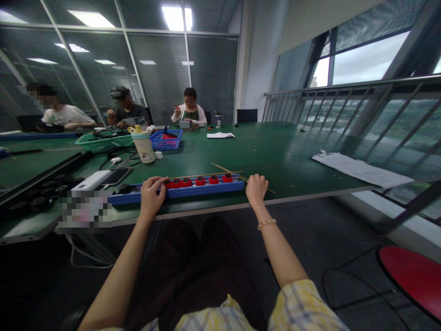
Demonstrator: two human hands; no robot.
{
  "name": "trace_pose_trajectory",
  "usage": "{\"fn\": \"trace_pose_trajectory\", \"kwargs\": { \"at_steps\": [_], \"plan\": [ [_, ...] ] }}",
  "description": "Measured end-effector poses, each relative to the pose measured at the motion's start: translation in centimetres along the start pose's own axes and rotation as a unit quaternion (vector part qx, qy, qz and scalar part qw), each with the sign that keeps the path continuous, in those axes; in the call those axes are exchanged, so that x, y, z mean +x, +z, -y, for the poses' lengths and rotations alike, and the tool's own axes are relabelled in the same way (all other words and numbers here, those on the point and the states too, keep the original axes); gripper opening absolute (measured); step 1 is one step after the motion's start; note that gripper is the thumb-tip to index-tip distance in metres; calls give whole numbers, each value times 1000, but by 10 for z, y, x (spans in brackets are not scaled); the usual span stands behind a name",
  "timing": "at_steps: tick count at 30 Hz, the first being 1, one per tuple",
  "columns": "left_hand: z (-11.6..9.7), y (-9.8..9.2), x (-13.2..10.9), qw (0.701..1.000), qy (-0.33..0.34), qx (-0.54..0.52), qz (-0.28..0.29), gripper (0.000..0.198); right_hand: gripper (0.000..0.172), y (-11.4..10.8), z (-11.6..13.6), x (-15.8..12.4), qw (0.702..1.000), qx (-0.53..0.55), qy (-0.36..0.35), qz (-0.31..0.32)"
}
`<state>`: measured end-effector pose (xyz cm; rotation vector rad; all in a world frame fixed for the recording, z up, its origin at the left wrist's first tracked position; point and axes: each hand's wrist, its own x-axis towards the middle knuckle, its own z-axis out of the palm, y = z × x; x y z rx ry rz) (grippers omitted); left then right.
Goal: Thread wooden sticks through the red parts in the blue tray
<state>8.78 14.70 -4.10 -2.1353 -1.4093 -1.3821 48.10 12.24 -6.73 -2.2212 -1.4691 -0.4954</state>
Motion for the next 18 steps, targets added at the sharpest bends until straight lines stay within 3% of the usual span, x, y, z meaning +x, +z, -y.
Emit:
{"fn": "trace_pose_trajectory", "kwargs": {
  "at_steps": [10,18],
  "plan": [
    [2,1,1,1000,7,-3,-1,30,43,3,-1,12,985,66,-131,87],
    [0,-1,1,1000,3,-4,5,30,39,3,0,11,989,44,-116,84]
  ]
}}
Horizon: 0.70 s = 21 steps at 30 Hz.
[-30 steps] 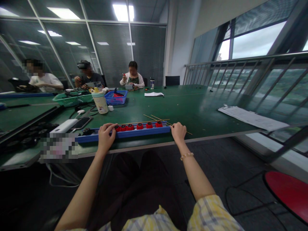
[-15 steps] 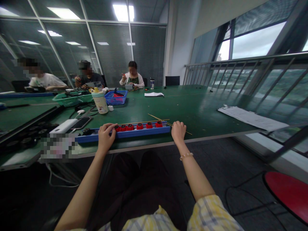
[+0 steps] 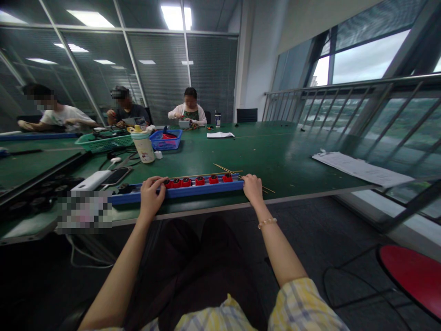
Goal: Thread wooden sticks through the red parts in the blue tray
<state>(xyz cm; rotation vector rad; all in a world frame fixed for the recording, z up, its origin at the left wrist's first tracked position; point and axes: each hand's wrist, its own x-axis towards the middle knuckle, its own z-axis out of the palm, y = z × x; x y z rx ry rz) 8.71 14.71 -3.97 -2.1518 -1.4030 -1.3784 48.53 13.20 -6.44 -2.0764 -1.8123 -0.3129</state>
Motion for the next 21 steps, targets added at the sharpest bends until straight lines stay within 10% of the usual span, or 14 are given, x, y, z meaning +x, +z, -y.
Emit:
{"fn": "trace_pose_trajectory", "kwargs": {
  "at_steps": [21],
  "plan": [
    [1,1,-1,1000,1,0,-1,31,39,3,3,-12,977,9,197,-83]
  ]
}}
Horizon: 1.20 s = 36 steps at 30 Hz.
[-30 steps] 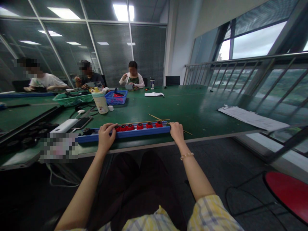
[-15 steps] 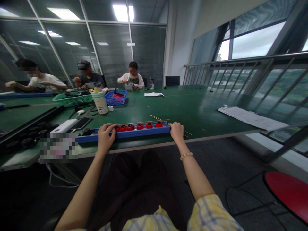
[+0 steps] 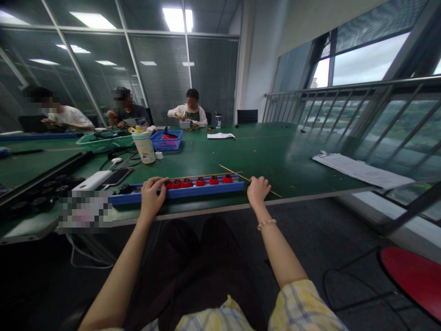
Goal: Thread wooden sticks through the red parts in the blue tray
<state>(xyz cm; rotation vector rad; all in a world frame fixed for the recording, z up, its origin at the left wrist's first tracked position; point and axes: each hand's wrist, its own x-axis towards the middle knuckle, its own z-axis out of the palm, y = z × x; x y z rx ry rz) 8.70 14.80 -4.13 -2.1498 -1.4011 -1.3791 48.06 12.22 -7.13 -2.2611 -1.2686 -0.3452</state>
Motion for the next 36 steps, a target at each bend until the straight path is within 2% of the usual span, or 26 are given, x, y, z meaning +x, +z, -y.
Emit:
{"fn": "trace_pose_trajectory", "kwargs": {
  "at_steps": [7,12,15,19,23,26,31,36],
  "plan": [
    [-1,-1,1,1000,-1,0,-1,30,38,1,1,-2,1000,1,1,-15],
    [-1,-1,0,1000,5,-7,-7,30,42,2,4,2,997,50,-20,-56],
    [1,0,0,1000,3,-4,-3,30,44,0,5,7,987,117,-75,-75],
    [2,1,0,1000,-2,-1,-6,30,42,-2,4,12,953,215,-193,-88],
    [2,2,0,1000,-2,-1,-11,30,40,1,2,14,931,243,-263,-76],
    [2,1,0,1000,-2,-4,-11,30,46,7,1,16,916,253,-306,-56],
    [0,-1,1,1000,4,-9,-15,30,52,15,0,19,903,272,-331,-29],
    [-1,-2,1,1000,9,-13,-19,29,49,9,2,16,898,262,-352,-28]
  ]
}}
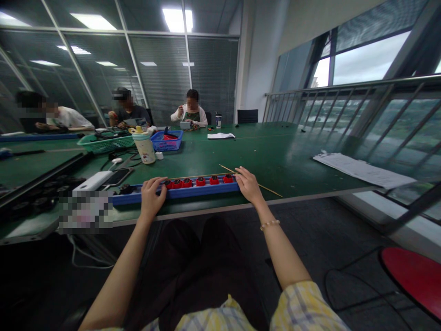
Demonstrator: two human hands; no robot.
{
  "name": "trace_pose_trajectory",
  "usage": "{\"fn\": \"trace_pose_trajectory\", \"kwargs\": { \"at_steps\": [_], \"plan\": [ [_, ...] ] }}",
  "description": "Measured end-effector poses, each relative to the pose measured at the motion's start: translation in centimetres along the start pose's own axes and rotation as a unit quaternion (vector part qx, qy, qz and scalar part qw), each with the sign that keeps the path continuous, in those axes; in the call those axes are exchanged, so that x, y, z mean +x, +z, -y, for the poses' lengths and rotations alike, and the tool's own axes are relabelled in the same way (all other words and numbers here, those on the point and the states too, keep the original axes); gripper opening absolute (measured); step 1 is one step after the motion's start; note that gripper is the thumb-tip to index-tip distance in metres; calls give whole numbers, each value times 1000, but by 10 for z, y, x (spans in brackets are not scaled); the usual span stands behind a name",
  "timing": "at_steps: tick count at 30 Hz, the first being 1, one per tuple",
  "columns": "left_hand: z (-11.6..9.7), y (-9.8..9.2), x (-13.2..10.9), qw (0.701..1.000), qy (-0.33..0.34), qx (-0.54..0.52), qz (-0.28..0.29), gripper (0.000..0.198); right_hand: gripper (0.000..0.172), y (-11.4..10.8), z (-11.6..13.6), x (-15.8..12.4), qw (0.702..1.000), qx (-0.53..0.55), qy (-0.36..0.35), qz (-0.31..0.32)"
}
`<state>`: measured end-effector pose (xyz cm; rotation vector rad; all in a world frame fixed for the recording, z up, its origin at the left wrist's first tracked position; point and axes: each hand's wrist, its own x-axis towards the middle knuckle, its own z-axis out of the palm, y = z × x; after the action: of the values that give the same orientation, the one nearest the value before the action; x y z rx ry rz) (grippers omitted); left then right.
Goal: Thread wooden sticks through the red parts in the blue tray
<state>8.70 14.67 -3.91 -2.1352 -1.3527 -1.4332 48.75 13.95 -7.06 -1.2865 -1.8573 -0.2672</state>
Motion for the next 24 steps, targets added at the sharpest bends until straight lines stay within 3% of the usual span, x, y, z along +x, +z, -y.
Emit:
{"fn": "trace_pose_trajectory", "kwargs": {
  "at_steps": [18,24],
  "plan": [
    [0,0,-1,1000,8,8,-4,27,43,-3,7,1,1000,-20,-17,1],
    [1,1,-1,1000,6,11,-5,27,40,0,4,-3,996,-81,16,-20]
  ]
}}
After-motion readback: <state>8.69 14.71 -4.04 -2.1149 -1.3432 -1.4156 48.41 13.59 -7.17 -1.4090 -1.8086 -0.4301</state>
